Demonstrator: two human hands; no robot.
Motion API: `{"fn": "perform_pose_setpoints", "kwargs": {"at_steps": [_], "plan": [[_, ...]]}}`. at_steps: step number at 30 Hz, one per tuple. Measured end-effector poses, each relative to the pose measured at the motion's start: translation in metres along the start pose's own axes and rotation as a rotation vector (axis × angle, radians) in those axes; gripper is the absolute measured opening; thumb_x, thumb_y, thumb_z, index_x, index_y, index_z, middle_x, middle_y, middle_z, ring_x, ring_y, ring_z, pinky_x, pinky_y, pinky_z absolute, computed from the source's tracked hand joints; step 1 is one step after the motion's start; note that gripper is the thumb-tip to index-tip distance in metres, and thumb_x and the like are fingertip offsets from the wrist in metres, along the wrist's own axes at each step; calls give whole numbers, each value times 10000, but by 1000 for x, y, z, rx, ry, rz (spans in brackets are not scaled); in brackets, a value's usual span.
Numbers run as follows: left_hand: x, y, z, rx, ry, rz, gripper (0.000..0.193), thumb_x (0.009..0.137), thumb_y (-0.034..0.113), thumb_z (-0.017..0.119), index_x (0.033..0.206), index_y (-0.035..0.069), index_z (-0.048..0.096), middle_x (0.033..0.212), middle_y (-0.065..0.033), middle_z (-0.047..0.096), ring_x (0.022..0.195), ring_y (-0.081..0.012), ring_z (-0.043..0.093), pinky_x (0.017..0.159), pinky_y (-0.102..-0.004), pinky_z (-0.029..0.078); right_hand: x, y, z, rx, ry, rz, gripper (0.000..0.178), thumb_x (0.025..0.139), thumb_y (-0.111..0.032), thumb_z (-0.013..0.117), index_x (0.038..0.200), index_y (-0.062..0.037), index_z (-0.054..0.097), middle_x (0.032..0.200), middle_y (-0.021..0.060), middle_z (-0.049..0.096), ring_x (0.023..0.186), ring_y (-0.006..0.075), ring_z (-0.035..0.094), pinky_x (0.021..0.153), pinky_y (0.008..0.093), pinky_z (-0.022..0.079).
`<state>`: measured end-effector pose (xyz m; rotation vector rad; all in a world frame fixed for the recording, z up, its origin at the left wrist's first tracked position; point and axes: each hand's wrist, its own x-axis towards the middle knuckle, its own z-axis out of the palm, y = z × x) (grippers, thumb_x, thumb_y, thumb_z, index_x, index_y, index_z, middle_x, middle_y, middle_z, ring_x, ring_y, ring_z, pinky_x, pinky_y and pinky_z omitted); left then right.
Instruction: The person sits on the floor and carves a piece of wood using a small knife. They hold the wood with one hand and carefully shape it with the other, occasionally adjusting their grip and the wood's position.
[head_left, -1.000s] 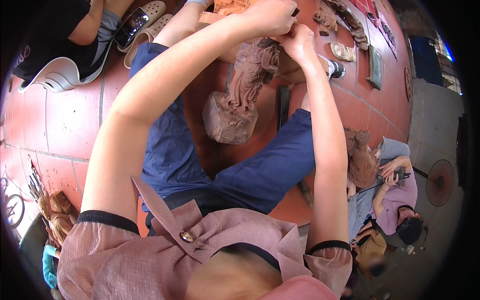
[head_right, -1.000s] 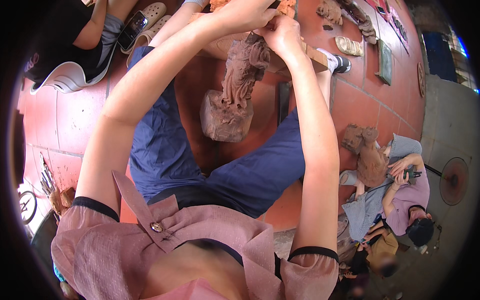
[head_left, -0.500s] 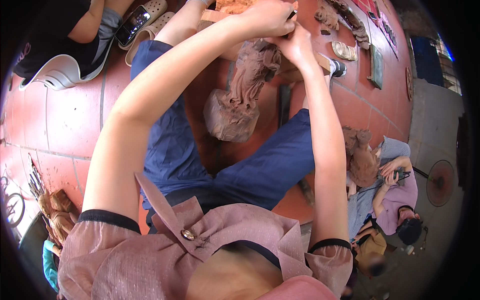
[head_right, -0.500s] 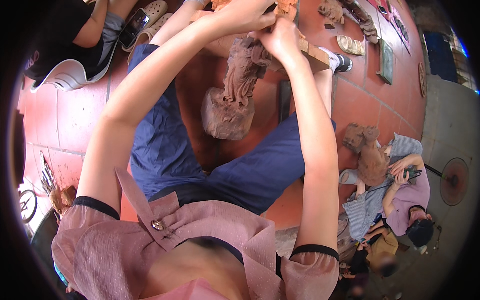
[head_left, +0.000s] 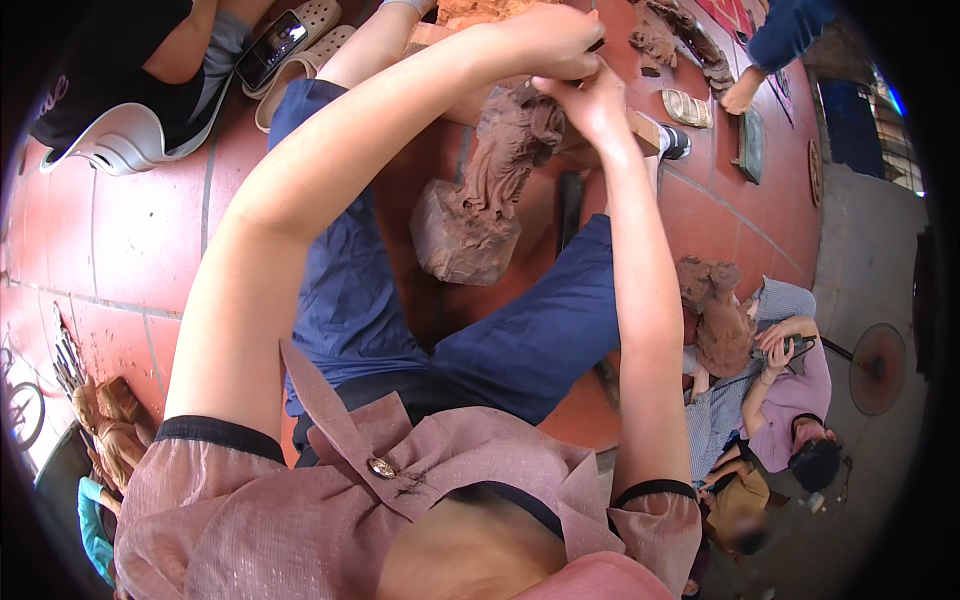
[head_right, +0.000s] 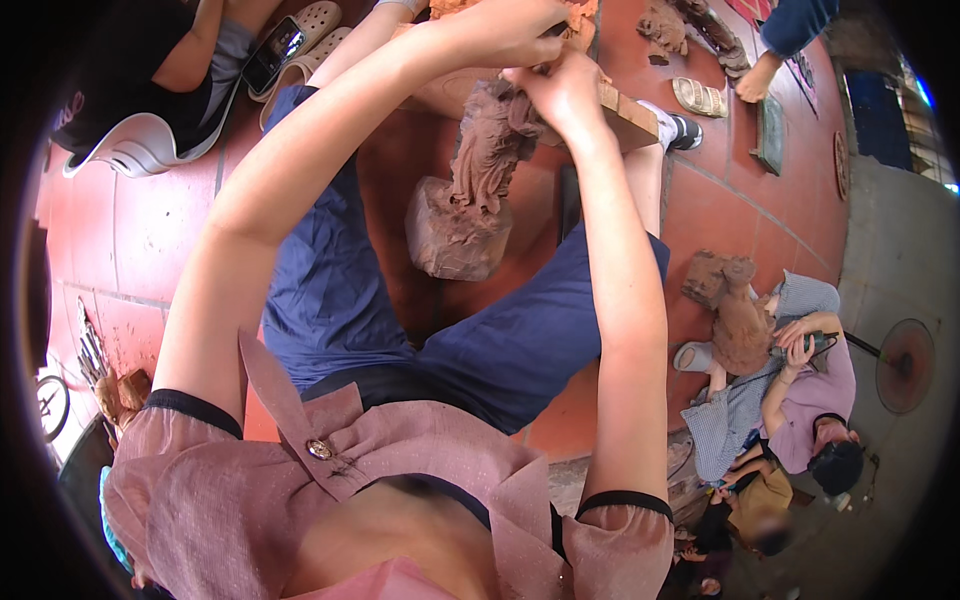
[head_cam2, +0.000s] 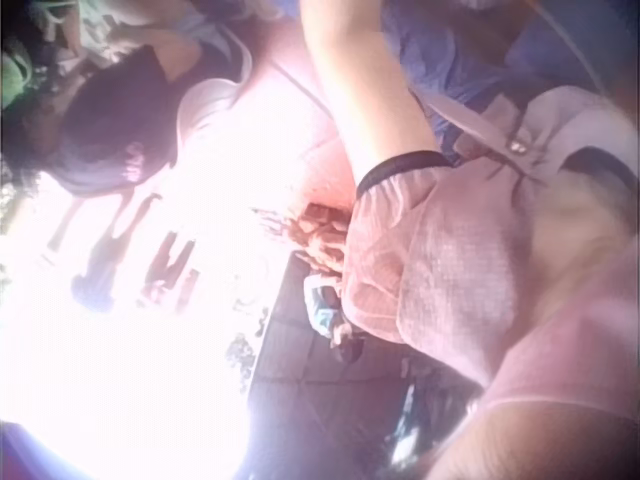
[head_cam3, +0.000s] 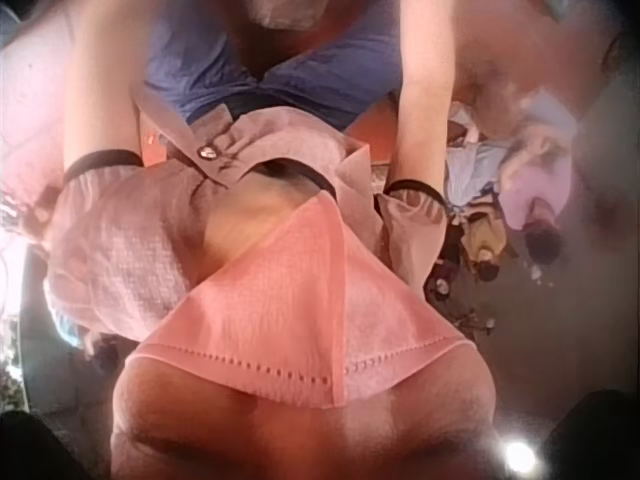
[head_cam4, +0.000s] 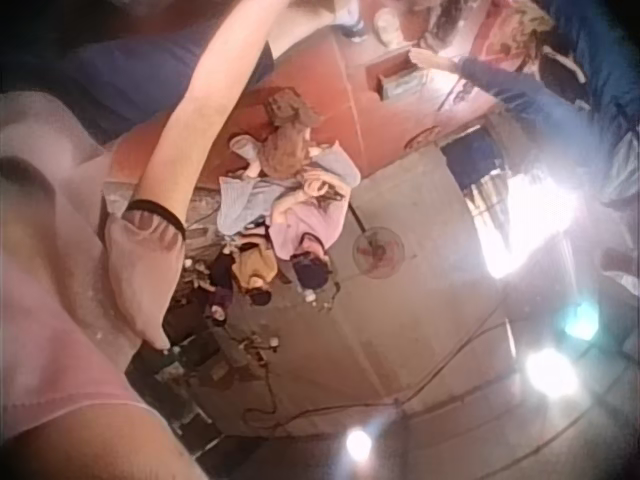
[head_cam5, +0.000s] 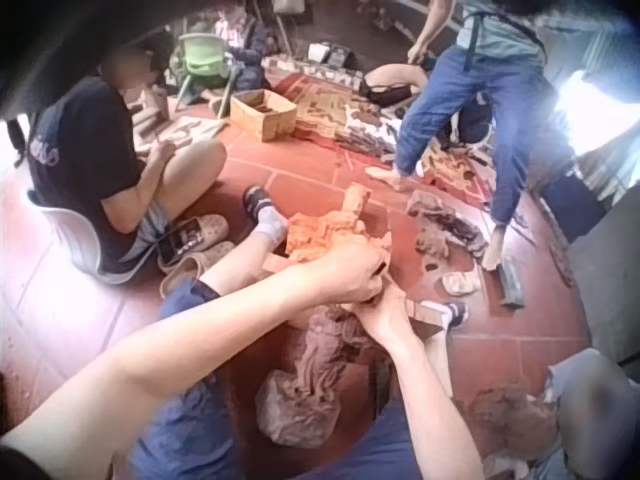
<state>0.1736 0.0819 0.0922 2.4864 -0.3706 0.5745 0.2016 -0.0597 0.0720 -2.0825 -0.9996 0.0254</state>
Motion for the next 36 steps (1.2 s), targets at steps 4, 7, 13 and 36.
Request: {"fn": "perform_pose_setpoints", "kwargs": {"at_steps": [4, 7, 13, 36], "plan": [[-3, 4, 1, -79, 126, -59, 171, 704, 155, 530, 735, -1, 591, 709, -240, 600, 684, -411, 588, 643, -485, 473, 4, -1, -5, -175, -29, 143, 228, 662, -184, 782, 841, -80, 686, 705, 69, 657, 683, 204, 640, 644, 328, 493], [5, 7, -1, -69, 117, -64, 161, 716, 153, 525, 731, 5, 586, 709, -240, 597, 683, -412, 584, 647, -482, 470, 3, -2, -4, -74, 9, 91, 226, 657, -169, 777, 834, -65, 683, 743, 101, 667, 712, 221, 655, 638, 342, 492], [9, 0, 4, -239, 193, -218, 244, 749, 222, 549, 722, -17, 593, 716, -252, 589, 668, -406, 590, 612, -471, 470, 22, -3, -13, -290, -158, 178, 291, 696, -200, 768, 910, -20, 689, 839, 105, 697, 807, 143, 652, 754, 294, 491], [12, -38, 24, -79, 160, -287, 291, 810, 257, 514, 720, -1, 614, 689, -238, 608, 636, -387, 603, 598, -465, 473, 41, -10, 0, -514, -162, 196, 302, 678, -347, 740, 818, -82, 707, 783, 118, 680, 792, 284, 661, 716, 384, 519]]}}
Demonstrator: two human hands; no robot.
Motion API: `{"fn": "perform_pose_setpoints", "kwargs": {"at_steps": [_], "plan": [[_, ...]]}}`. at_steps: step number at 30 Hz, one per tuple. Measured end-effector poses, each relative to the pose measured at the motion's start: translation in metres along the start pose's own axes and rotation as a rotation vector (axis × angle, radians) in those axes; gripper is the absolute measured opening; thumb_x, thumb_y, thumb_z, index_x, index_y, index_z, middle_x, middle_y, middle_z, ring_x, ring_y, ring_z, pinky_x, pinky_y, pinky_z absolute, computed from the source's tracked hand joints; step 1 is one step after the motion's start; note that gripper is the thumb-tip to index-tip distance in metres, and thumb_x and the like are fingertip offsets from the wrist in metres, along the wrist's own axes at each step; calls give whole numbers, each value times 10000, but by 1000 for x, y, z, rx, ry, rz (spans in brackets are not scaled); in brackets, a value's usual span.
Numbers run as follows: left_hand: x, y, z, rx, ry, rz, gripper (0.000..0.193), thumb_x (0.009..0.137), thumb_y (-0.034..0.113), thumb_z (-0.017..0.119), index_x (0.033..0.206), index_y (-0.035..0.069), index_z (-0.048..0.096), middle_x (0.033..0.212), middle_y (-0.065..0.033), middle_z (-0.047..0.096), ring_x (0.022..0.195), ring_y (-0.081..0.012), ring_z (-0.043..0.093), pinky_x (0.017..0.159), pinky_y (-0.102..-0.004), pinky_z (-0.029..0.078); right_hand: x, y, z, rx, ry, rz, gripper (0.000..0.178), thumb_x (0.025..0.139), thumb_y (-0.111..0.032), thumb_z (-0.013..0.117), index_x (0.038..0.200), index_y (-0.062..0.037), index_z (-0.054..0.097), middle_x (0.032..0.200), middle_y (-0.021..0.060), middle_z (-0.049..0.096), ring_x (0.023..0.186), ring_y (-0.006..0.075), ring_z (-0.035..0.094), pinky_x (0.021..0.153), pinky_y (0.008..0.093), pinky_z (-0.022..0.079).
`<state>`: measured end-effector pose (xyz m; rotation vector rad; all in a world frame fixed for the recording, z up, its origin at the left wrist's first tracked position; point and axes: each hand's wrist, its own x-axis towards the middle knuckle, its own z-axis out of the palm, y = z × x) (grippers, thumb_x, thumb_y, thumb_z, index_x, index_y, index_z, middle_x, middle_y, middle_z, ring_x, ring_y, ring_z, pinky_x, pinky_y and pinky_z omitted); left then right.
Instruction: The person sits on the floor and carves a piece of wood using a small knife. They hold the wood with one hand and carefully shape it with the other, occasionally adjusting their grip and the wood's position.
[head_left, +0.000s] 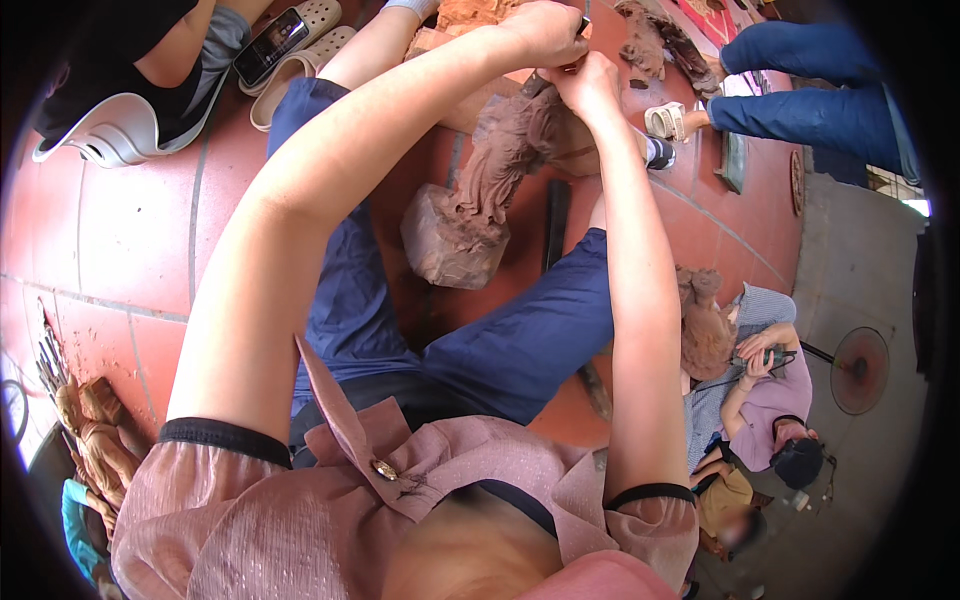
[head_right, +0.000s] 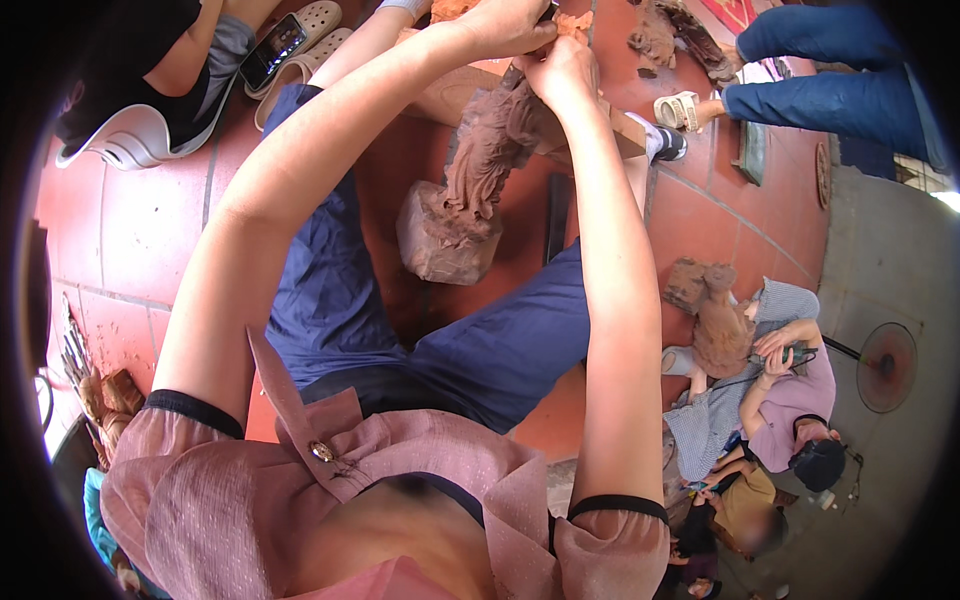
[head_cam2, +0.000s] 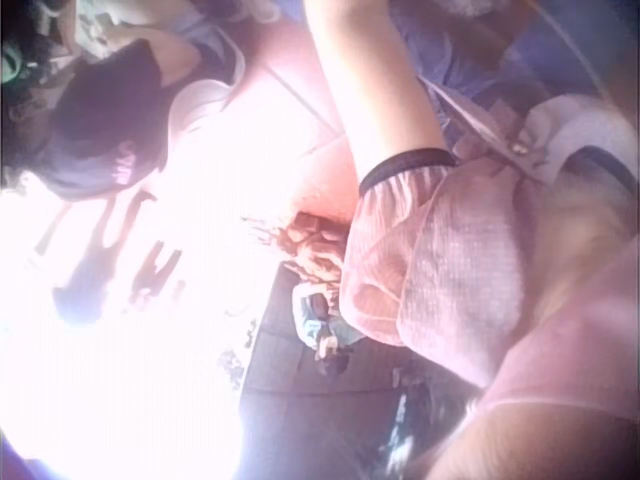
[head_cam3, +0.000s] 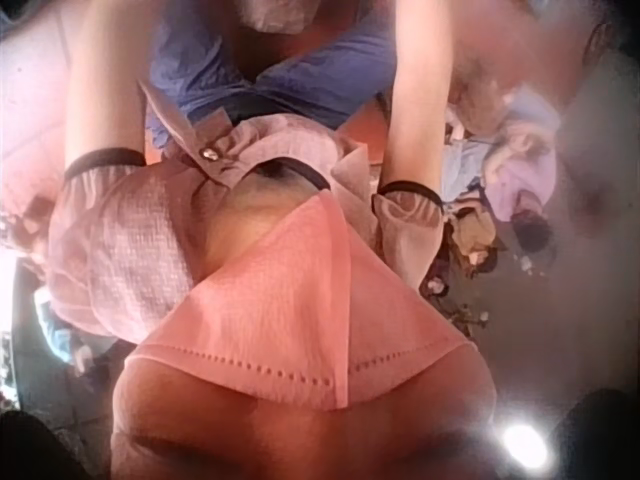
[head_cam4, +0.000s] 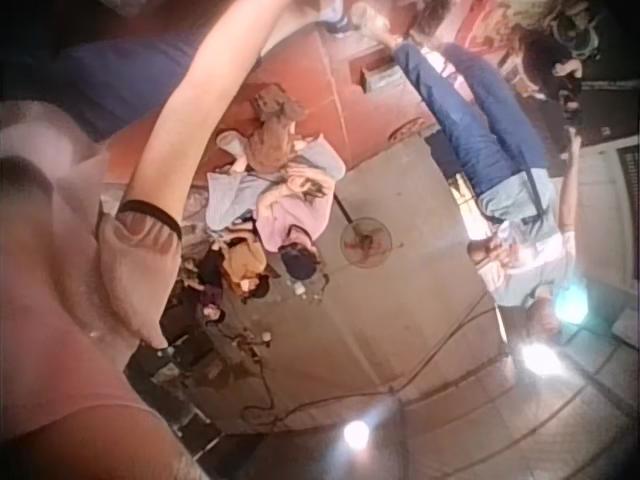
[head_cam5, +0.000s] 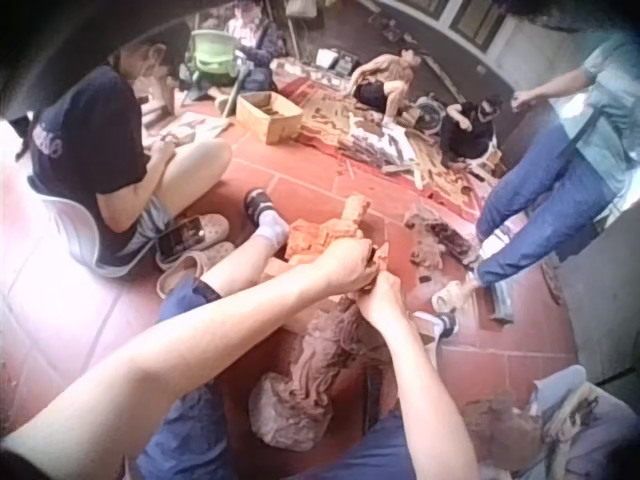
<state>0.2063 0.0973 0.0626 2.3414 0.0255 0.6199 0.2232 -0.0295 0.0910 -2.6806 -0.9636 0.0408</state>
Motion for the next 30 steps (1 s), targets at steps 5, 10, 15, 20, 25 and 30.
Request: {"fn": "perform_pose_setpoints", "kwargs": {"at_steps": [5, 10, 15, 20, 25, 30], "plan": [[-10, 0, 2, -42, 8, 28, 275, 798, 254, 536, 735, 5, 635, 716, -226, 624, 675, -378, 621, 622, -460, 487, -6, 5, 8, 90, -38, -14, 323, 659, -316, 777, 833, -55, 700, 792, 125, 684, 805, 232, 670, 731, 336, 500], [-3, 2, 1, -26, -33, 33, 257, 790, 243, 541, 744, 8, 634, 726, -223, 627, 683, -374, 622, 641, -455, 491, -3, 7, 7, 155, -8, -1, 320, 654, -303, 783, 839, -55, 703, 808, 121, 688, 804, 222, 670, 734, 334, 501], [-5, 9, -7, -134, -45, -51, 267, 795, 257, 553, 802, 6, 644, 736, -231, 624, 697, -366, 622, 663, -439, 493, -3, 10, 15, 167, 66, 2, 339, 648, -299, 786, 846, -42, 686, 804, 127, 683, 783, 248, 669, 728, 348, 504], [-25, 23, -38, -328, 152, 69, 279, 775, 263, 598, 814, -12, 629, 757, -227, 621, 702, -325, 624, 643, -420, 486, -20, 45, 16, 730, 283, 81, 163, 754, -150, 713, 823, -11, 663, 751, 93, 681, 679, 171, 662, 621, 298, 529], [-137, -26, -19, -340, -15, -318, 509, 755, 342, 676, 1109, -11, 581, 1029, -199, 617, 1005, -300, 593, 868, -366, 460, -126, 64, -9, 1419, 256, 288, 138, 838, -61, 634, 905, 25, 549, 811, 126, 646, 671, 191, 659, 596, 291, 561], [-260, 0, 38, -365, -169, -580, 673, 721, 385, 716, 1186, -55, 511, 1168, -234, 533, 1088, -347, 527, 925, -387, 424, -227, 75, -15, 1520, 380, 562, 122, 832, -58, 638, 918, -30, 555, 776, 89, 633, 667, 192, 653, 589, 306, 550]]}}
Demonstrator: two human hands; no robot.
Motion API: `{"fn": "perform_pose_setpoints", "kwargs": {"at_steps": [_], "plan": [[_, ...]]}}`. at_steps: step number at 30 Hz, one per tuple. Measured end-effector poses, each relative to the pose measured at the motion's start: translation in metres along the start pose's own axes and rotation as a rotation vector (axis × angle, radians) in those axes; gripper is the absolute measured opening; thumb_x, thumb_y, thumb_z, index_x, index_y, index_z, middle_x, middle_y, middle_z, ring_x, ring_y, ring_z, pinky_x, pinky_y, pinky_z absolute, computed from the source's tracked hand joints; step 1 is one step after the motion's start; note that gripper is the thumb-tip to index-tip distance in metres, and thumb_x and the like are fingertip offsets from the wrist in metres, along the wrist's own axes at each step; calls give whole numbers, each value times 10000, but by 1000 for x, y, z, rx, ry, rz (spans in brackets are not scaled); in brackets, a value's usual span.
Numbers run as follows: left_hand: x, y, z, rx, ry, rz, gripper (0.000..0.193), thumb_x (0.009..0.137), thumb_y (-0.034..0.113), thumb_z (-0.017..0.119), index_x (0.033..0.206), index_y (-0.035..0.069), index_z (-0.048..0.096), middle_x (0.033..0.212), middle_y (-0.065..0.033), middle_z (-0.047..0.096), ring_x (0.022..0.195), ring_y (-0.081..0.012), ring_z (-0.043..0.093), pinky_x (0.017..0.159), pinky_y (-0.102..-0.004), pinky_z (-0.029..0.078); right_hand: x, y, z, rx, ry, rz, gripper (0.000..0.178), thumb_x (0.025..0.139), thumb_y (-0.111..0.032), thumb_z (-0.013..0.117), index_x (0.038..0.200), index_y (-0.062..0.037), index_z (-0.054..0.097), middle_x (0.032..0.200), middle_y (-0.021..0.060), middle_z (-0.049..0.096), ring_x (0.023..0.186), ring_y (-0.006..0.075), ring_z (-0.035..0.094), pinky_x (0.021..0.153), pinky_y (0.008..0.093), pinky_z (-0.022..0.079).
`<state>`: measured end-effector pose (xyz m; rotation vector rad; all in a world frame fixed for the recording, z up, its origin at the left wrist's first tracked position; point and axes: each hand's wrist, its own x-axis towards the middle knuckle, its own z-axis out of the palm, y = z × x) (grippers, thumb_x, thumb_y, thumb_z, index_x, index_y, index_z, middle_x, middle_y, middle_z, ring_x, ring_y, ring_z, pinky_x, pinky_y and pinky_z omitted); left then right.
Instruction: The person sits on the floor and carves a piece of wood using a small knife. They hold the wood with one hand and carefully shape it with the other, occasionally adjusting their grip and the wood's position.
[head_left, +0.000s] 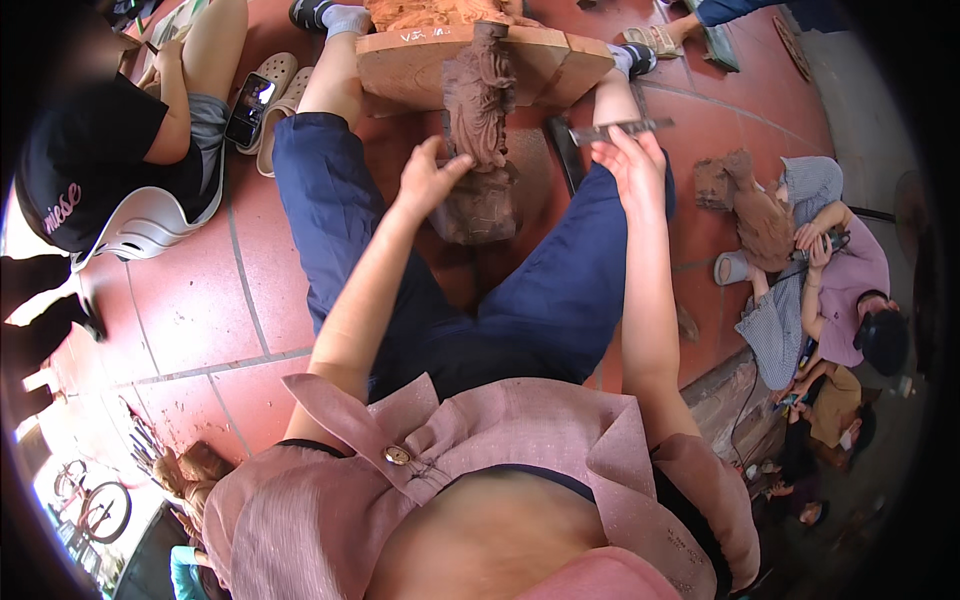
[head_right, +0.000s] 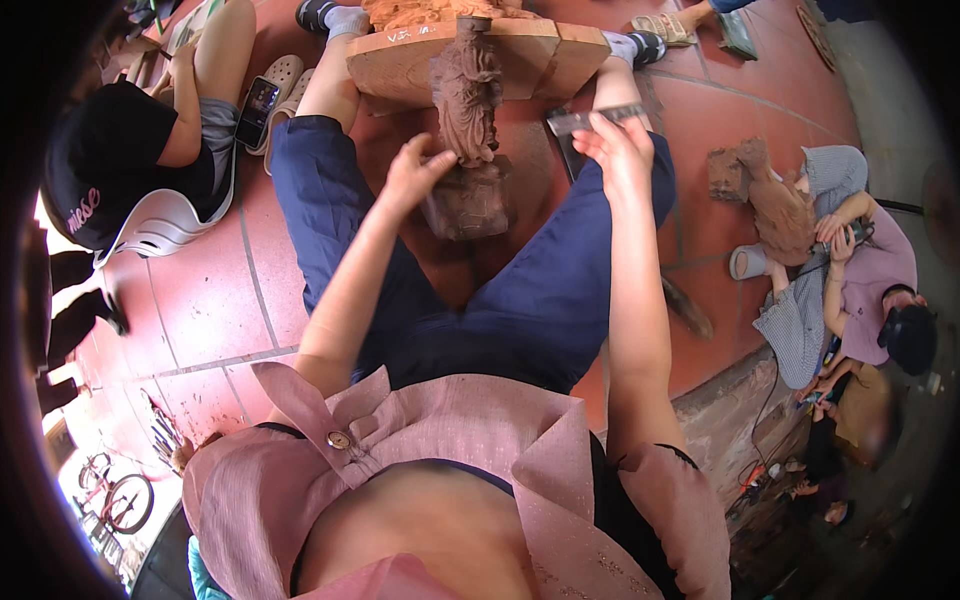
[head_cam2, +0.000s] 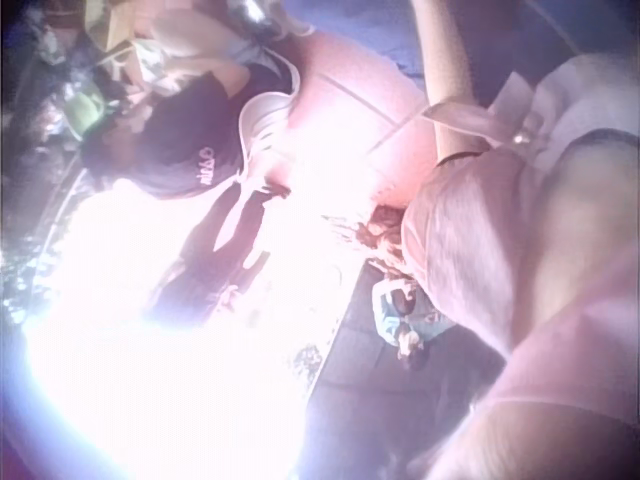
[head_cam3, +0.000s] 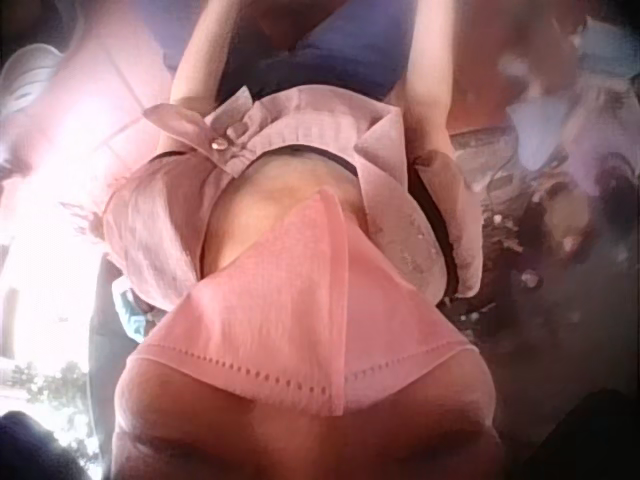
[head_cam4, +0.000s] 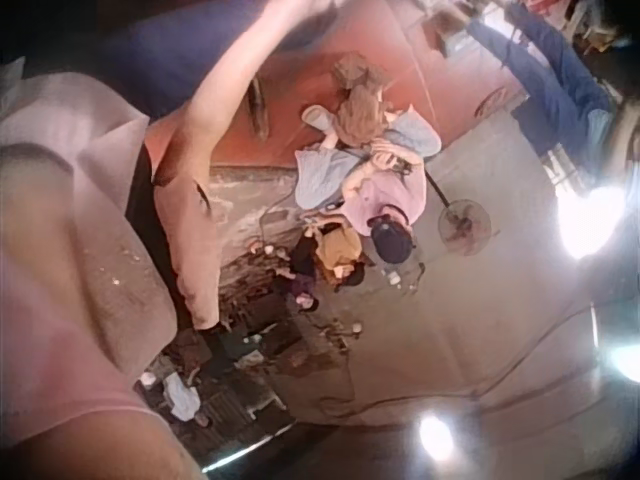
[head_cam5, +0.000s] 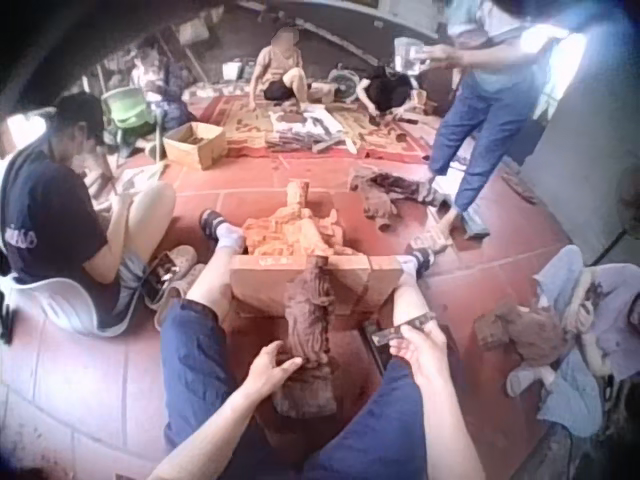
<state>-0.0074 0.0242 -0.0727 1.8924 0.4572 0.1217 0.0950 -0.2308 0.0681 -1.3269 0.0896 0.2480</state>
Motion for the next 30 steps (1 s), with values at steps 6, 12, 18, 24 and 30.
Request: {"fn": "perform_pose_setpoints", "kwargs": {"at_steps": [6, 12, 18, 24, 30], "plan": [[-44, 14, 23, 387, 21, 146, 784, 708, 387, 724, 1276, -45, 399, 1324, -202, 398, 1258, -341, 329, 1043, -384, 312, -74, -21, -51, 127, 165, -28, 100, 816, -62, 659, 885, -61, 586, 760, 63, 632, 646, 156, 633, 578, 294, 530], [-38, 9, 20, 374, -36, 147, 850, 699, 453, 723, 1307, -36, 385, 1343, -193, 389, 1281, -320, 316, 1055, -376, 301, -128, -40, -39, 161, 142, -104, 127, 815, -4, 608, 920, -63, 569, 735, 51, 606, 623, 145, 614, 581, 296, 523], [-22, 32, 19, 230, -62, -93, 873, 684, 642, 630, 1193, -58, 516, 1234, -241, 489, 1184, -362, 447, 989, -410, 365, -148, -34, -18, 11, -14, -184, 132, 817, -6, 606, 940, -14, 561, 703, 29, 553, 510, 82, 515, 507, 248, 482], [51, 4, 8, 267, -88, -260, 800, 760, 672, 481, 1058, -59, 616, 1121, -278, 573, 1103, -376, 534, 930, -407, 412, -157, -27, 19, -49, -36, -155, 172, 829, -37, 619, 979, 30, 571, 717, 28, 570, 516, 61, 526, 523, 234, 511], [18, -3, 14, 157, 202, -122, 248, 761, 249, 648, 850, 17, 647, 852, -142, 637, 803, -276, 626, 801, -372, 482, -143, -4, 32, -61, -29, -209, 214, 805, 20, 642, 1008, 64, 591, 857, 103, 641, 771, 154, 648, 718, 259, 542]]}}
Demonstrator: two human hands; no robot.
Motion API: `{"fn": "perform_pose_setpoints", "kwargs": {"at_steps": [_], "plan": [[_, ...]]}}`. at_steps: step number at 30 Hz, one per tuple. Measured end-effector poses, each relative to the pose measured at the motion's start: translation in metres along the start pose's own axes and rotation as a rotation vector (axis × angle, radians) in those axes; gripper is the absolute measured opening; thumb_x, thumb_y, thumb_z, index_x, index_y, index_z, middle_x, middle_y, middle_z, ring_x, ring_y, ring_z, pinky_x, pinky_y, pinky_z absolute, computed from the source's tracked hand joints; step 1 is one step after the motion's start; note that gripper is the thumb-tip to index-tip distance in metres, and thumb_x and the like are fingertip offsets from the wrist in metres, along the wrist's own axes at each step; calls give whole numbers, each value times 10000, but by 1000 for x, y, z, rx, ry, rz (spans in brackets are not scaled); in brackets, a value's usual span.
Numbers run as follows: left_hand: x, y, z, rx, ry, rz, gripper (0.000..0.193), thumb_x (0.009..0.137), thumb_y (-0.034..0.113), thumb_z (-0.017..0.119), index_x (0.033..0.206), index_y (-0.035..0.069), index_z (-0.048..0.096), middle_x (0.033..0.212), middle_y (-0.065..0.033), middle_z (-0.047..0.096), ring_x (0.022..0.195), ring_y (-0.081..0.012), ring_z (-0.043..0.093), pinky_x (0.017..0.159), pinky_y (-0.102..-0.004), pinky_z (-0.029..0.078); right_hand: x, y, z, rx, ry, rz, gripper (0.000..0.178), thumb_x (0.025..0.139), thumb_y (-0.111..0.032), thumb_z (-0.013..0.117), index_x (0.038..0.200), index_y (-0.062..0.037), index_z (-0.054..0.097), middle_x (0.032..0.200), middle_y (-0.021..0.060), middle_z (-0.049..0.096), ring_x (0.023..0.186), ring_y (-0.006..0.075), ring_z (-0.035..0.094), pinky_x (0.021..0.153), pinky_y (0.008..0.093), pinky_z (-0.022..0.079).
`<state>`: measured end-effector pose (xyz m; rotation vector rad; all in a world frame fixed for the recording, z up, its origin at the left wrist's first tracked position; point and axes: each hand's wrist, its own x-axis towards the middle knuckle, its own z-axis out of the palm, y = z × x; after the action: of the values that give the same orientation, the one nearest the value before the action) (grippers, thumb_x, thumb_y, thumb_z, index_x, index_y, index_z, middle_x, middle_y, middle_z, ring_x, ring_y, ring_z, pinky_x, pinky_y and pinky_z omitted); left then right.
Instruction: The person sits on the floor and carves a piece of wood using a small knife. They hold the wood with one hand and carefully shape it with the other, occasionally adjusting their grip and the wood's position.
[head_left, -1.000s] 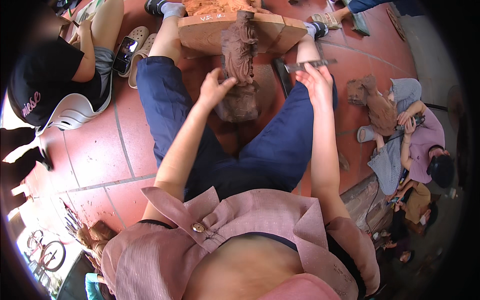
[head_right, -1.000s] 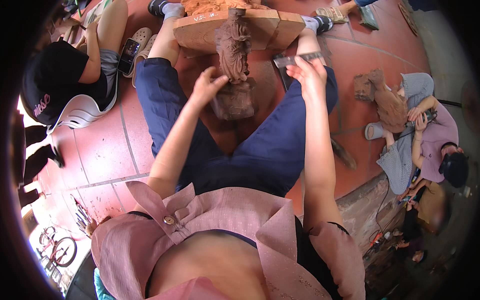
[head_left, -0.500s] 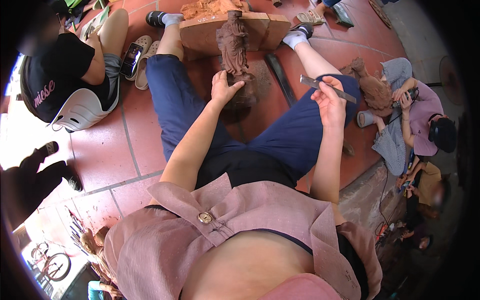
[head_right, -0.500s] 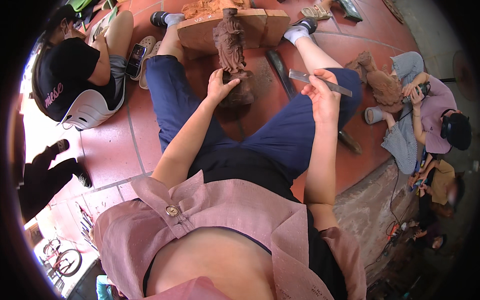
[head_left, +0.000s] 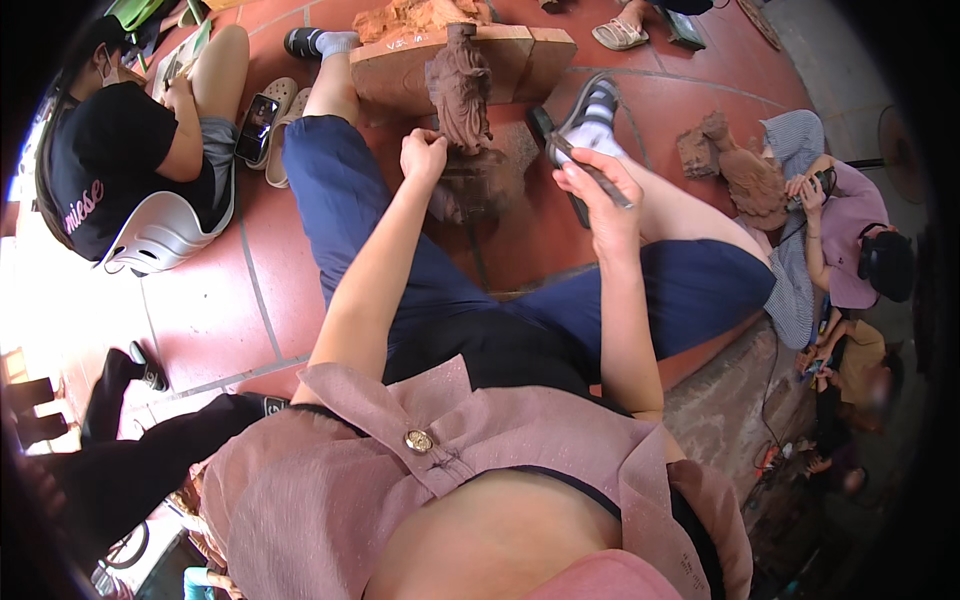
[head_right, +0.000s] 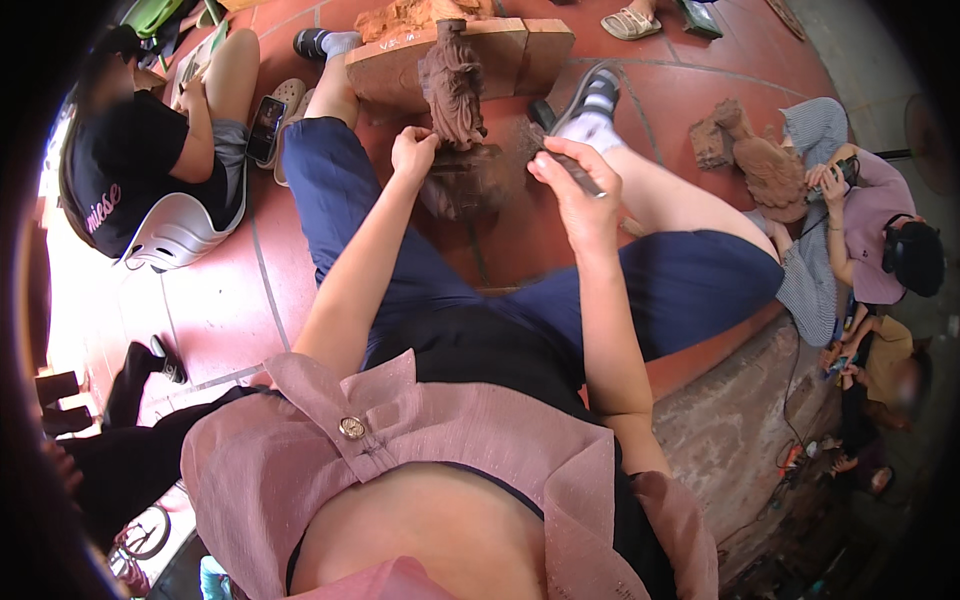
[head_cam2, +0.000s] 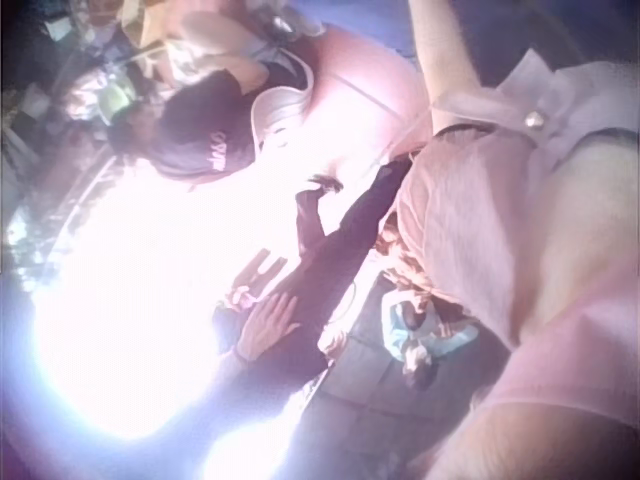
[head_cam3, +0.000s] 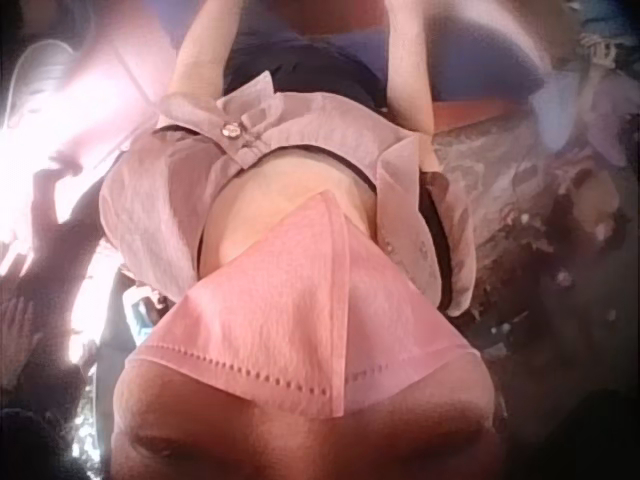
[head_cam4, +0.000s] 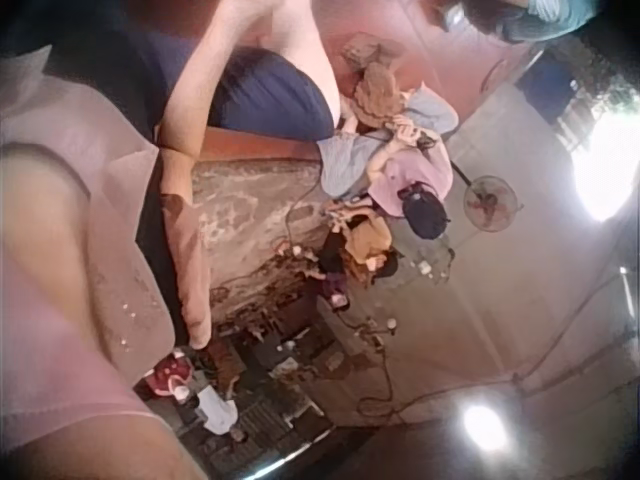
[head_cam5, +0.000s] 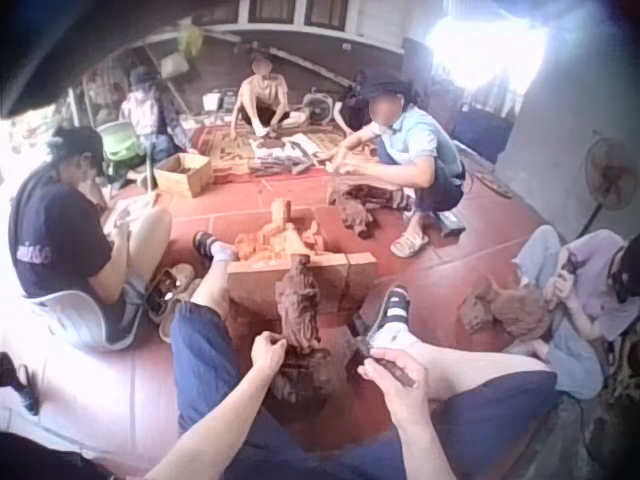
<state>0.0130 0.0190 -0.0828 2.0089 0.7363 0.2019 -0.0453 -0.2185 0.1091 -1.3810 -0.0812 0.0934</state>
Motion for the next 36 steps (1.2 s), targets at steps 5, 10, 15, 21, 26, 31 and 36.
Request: {"fn": "perform_pose_setpoints", "kwargs": {"at_steps": [5, 10, 15, 21, 26, 31, 36], "plan": [[-82, 74, -45, -786, -471, -97, 261, 901, 310, 561, 912, 50, 566, 700, -10, 551, 604, -119, 569, 570, -255, 485, 30, 61, 25, -566, 18, -380, 287, 795, 29, 612, 1076, -30, 616, 995, 154, 652, 866, 236, 657, 749, 283, 516], [-110, 78, -53, -779, -682, -225, 221, 880, 283, 613, 892, 83, 522, 741, 0, 556, 611, -103, 577, 559, -262, 520, 21, 102, 34, -925, -143, -508, 424, 728, 43, 550, 1139, -54, 582, 1064, 158, 620, 1056, 355, 548, 920, 408, 437], [-117, 43, -52, -912, -604, -385, 307, 852, 62, 609, 1108, 45, 440, 857, -47, 580, 731, -141, 608, 605, -284, 544, 8, 116, 37, -952, -377, -447, 433, 749, 29, 527, 1174, -50, 561, 1092, 157, 612, 1093, 359, 520, 957, 405, 410], [-116, 41, -64, -907, -590, -299, 376, 834, 0, 571, 1192, 2, 457, 842, -33, 573, 720, -128, 600, 613, -268, 535, 15, 121, 41, -391, -140, -76, 265, 921, -126, 492, 1154, -10, 538, 944, 133, 654, 820, 223, 639, 779, 303, 494], [-119, 43, -48, -811, -627, -401, 108, 900, 94, 498, 989, 41, 527, 782, -30, 572, 623, -95, 562, 548, -239, 484, 40, 148, 38, -192, -268, 314, 173, 872, -155, 603, 914, 12, 619, 698, -2, 568, 607, 55, 498, 539, 224, 419], [-95, 47, -39, -772, -775, -442, 162, 945, 200, 470, 969, 50, 528, 722, -33, 572, 573, -88, 544, 496, -221, 457, 64, 155, 39, -139, -187, 416, 143, 858, -139, 618, 852, 2, 639, 643, -15, 554, 554, 34, 464, 481, 195, 384], [-86, 64, -35, -683, -648, -308, 163, 943, 196, 476, 956, 43, 529, 697, -32, 574, 522, -81, 530, 446, -206, 442, 85, 158, 44, -278, -184, 314, 202, 849, -180, 629, 796, 14, 646, 627, -28, 551, 573, 36, 448, 517, 216, 386]]}}
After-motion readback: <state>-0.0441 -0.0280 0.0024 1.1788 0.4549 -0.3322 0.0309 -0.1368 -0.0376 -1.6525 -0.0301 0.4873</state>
